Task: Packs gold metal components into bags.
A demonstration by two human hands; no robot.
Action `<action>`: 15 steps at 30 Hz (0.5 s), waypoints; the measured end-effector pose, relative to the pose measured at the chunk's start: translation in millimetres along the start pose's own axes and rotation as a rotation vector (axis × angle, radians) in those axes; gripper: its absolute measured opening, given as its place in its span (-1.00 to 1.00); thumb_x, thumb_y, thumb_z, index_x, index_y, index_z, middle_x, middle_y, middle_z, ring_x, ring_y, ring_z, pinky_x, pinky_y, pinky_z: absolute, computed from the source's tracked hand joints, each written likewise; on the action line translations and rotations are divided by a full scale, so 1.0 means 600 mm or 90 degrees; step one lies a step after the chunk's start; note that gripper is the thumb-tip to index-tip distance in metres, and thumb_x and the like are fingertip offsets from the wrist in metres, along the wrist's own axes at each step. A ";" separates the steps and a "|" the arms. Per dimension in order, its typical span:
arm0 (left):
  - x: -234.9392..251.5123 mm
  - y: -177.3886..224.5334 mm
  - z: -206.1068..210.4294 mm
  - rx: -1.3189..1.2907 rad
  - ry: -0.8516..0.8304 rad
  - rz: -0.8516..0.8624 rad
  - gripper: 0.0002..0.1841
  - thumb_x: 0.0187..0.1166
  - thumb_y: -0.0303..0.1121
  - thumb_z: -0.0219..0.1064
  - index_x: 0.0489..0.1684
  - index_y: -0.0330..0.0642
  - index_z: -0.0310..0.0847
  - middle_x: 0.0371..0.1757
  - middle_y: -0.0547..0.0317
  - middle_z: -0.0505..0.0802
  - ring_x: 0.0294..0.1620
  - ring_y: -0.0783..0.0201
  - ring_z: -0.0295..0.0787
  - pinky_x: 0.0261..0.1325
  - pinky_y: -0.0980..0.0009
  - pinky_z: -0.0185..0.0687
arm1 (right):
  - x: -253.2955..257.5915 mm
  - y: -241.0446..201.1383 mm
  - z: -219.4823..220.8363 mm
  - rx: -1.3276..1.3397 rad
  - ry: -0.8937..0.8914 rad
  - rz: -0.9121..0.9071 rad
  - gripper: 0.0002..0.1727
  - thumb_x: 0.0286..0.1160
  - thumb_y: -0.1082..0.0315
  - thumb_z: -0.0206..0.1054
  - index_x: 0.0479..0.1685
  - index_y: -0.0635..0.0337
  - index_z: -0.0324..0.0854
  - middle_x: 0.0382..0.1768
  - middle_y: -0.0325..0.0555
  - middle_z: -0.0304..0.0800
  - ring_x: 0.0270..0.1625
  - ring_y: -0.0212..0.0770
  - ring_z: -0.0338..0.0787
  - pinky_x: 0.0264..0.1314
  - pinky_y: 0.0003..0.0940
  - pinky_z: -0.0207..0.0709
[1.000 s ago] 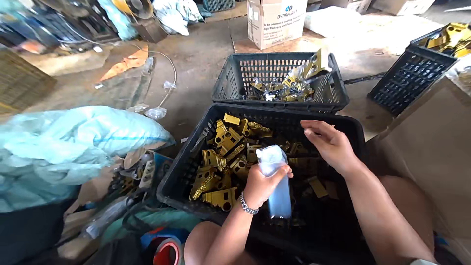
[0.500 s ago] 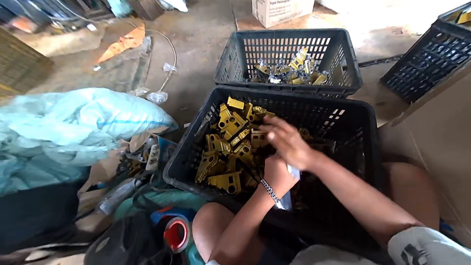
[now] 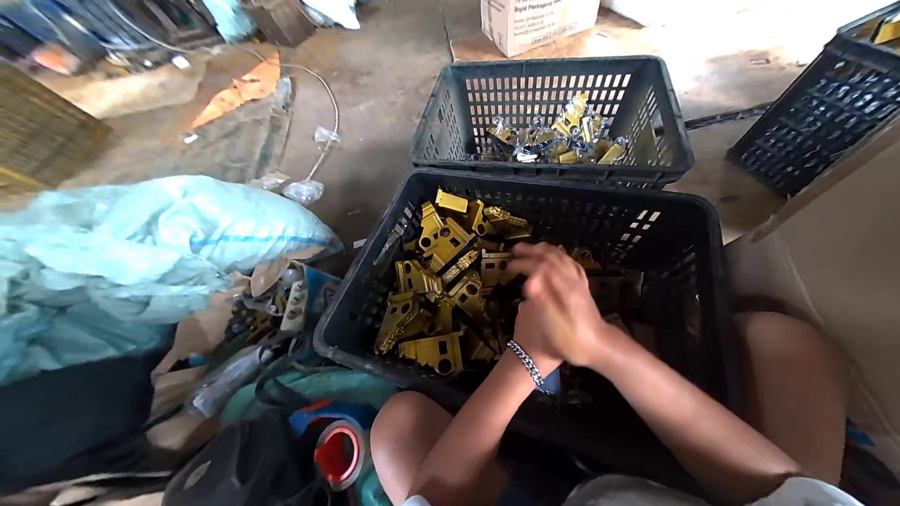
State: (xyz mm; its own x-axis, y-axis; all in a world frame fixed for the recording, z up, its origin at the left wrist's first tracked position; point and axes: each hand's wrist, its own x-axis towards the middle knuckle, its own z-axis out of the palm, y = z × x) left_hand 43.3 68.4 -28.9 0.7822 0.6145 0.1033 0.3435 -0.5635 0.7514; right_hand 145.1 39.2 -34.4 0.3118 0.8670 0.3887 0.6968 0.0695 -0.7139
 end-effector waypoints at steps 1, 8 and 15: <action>-0.003 -0.001 -0.001 -0.006 -0.021 -0.010 -0.60 0.38 -0.39 0.53 0.05 -0.58 0.69 0.02 -0.36 0.84 0.18 -0.15 0.79 0.34 -0.02 0.58 | -0.005 -0.002 0.006 0.002 0.007 -0.064 -0.33 0.85 -0.08 -0.22 0.15 0.07 0.83 0.46 -0.08 0.72 0.69 0.08 0.45 0.68 0.47 -0.03; 0.003 -0.009 0.014 -0.154 0.160 0.110 -0.68 0.31 -0.51 0.46 -0.07 -0.63 0.71 -0.16 -0.22 0.90 -0.03 0.21 0.89 0.19 0.35 0.73 | -0.001 0.060 -0.061 0.213 0.042 0.299 -0.33 0.86 -0.02 -0.23 0.41 0.36 0.57 0.49 0.14 0.59 0.58 0.02 0.50 0.65 0.03 0.28; 0.017 -0.005 0.005 -0.296 0.210 0.029 -0.74 0.38 -0.56 0.44 -0.05 -0.58 0.69 -0.15 0.02 0.89 -0.05 0.54 0.81 0.21 0.59 0.67 | -0.039 0.029 -0.099 0.522 -0.094 0.282 -0.81 0.57 0.49 0.31 0.07 0.33 0.66 -0.14 -0.24 0.85 -0.12 -0.39 0.86 0.07 -0.41 0.79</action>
State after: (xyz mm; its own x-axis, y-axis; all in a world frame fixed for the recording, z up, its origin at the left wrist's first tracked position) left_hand 52.1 74.7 -32.2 0.5618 0.7769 0.2843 -0.0105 -0.3369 0.9415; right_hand 188.1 -9.2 -21.1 0.3152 0.9475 -0.0540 -0.1551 -0.0047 -0.9879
